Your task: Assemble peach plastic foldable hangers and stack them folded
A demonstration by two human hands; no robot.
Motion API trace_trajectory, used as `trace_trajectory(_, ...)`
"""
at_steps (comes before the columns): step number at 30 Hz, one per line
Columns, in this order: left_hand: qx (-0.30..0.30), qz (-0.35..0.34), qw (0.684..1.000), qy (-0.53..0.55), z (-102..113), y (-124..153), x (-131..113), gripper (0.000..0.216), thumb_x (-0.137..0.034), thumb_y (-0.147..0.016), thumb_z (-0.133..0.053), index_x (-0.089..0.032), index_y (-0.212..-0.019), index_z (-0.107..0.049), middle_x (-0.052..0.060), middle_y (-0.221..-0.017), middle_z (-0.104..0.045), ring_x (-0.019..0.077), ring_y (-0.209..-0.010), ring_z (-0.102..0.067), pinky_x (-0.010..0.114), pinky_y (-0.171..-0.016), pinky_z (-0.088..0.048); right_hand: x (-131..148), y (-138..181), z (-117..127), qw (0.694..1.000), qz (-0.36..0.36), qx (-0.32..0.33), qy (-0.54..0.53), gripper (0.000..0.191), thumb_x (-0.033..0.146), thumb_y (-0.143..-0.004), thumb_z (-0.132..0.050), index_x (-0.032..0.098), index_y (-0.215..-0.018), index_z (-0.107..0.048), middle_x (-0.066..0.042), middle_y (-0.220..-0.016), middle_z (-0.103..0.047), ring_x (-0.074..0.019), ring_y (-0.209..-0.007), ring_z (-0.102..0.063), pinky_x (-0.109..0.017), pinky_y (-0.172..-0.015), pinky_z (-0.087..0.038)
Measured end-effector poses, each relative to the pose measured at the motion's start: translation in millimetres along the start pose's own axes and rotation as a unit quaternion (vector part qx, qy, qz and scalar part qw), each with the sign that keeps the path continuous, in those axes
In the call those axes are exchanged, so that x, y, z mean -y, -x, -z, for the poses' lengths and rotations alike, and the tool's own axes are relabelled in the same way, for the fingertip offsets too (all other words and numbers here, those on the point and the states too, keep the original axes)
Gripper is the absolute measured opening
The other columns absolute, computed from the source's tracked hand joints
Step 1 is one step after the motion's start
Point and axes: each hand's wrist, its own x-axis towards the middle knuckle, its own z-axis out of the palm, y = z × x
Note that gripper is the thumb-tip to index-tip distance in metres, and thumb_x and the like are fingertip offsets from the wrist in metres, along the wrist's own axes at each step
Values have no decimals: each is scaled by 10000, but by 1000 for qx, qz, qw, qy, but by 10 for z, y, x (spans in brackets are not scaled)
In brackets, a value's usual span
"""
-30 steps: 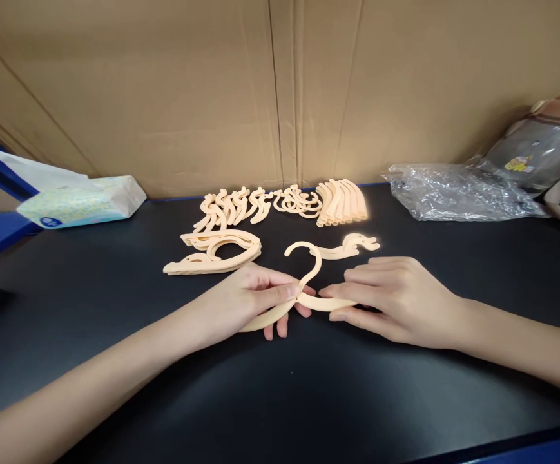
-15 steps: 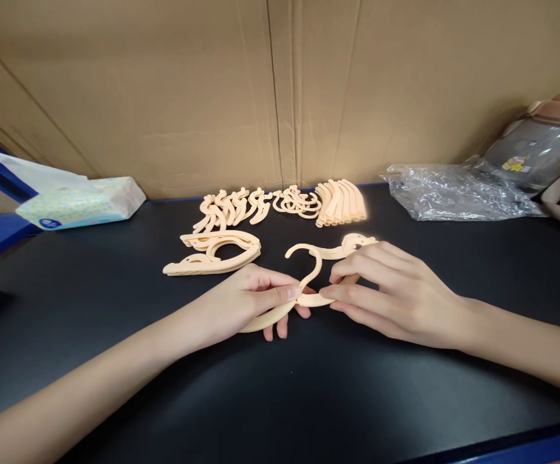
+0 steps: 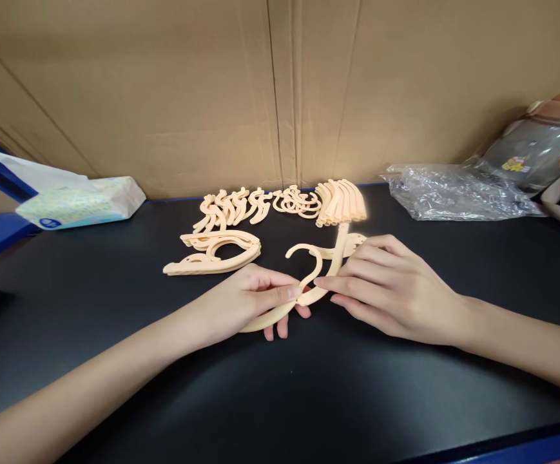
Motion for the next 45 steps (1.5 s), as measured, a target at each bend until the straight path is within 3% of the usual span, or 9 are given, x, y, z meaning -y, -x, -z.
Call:
trace_trajectory(7, -3, 2, 999, -44, -67, 48, -59, 356, -399, -933, -471, -116, -875, -679, 8, -659, -612, 108, -585, -568, 177, -532, -455, -1, 3, -9, 1000, -3, 17, -9, 274, 261, -945, -509, 141, -1167, -616, -53, -940, -715, -181, -879, -587, -368, -853, -393)
trace_trajectory(11, -26, -45, 986, -155, -170, 65, -62, 332, -380, -959, -444, -148, -853, -658, 0, -742, -616, 103, -625, -568, 175, -551, -418, -8, 5, 15, 999, -15, 25, -29, 286, 301, -967, -461, 130, -1111, -639, -76, -934, -715, -183, -887, -601, -367, -851, -399)
trace_trajectory(17, -57, -194, 897, -394, -338, 118, -52, 263, -388, -965, -481, -190, -1000, -651, -12, -789, -624, 112, -678, -563, 208, -595, -365, -34, 27, 56, 994, -64, 41, -85, 252, 321, -968, -452, 170, -937, -652, -57, -896, -679, -186, -870, -583, -351, -824, -382)
trace_trajectory(21, -63, -263, 846, -460, -361, 145, -17, 224, -298, -975, -479, -183, -1123, -601, 17, -903, -633, 137, -786, -576, 226, -644, -384, -73, 47, 80, 989, -103, 55, -88, 200, 299, -957, -472, 172, -923, -622, -43, -850, -649, -174, -818, -560, -334, -779, -371)
trace_trajectory(27, -84, -307, 788, -527, -277, 124, 45, 227, -230, -985, -419, -153, -1082, -610, 50, -931, -625, 163, -808, -531, 261, -675, -421, -115, 28, 98, 986, -109, 97, -83, 163, 204, -941, -442, 184, -901, -599, -38, -857, -625, -164, -802, -543, -305, -720, -376)
trace_trajectory(36, -119, -334, 755, -552, -185, 87, 84, 217, -202, -976, -445, -159, -1093, -623, 54, -980, -623, 172, -862, -525, 280, -734, -430, -164, 50, 74, 982, -93, 130, -98, 139, 124, -906, -436, 177, -982, -539, -56, -928, -616, -178, -831, -548, -303, -750, -430)
trace_trajectory(45, -124, -347, 748, -553, -189, 84, 72, 215, -167, -970, -449, -145, -1106, -614, 55, -1015, -635, 181, -900, -518, 296, -789, -436, -165, 33, 121, 974, -107, 161, -118, 305, 36, -843, -441, 189, -1104, -486, -70, -1032, -606, -191, -927, -572, -316, -803, -465)
